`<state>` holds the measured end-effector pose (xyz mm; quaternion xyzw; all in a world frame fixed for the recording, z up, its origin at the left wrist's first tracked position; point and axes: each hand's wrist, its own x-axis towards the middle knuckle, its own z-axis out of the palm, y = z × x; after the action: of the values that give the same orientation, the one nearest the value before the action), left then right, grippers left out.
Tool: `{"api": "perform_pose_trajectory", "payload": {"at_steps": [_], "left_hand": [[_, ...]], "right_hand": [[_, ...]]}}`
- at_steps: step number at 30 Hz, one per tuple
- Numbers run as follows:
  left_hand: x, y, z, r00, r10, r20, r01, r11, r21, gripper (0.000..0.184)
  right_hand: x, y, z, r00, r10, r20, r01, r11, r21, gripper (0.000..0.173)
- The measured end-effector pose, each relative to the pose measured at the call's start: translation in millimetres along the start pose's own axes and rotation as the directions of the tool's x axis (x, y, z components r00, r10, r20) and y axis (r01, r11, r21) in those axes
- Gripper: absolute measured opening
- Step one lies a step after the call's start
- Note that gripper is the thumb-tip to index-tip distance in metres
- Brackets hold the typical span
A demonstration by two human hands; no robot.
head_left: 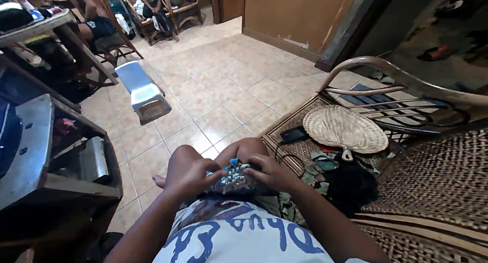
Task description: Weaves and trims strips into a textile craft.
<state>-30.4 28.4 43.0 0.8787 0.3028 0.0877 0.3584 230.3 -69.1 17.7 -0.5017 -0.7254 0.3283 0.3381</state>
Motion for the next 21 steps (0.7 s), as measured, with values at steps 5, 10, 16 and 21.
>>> {"api": "perform_pose_trajectory", "payload": {"at_steps": [5, 10, 16, 21], "left_hand": [[8, 20, 22, 1.000, -0.007, -0.021, 0.004, 0.989, -0.148, 0.041], [22, 22, 36, 0.996, -0.054, -0.074, 0.017, 0.902, -0.430, 0.025], [28, 21, 49, 0.978, -0.029, -0.207, -0.086, 0.845, -0.528, 0.026], [31, 24, 45, 0.975, -0.036, -0.218, -0.096, 0.819, -0.565, 0.038]], "right_hand": [[2, -6, 9, 0.999, -0.011, -0.050, 0.012, 1.000, 0.016, 0.025], [-2, -3, 8, 0.993, -0.008, -0.121, 0.008, 1.000, -0.002, 0.026], [-6, -7, -1, 0.981, 0.146, -0.126, -0.149, 0.989, -0.016, 0.043], [6, -6, 3, 0.989, 0.146, 0.000, -0.145, 0.984, 0.105, 0.040]]}}
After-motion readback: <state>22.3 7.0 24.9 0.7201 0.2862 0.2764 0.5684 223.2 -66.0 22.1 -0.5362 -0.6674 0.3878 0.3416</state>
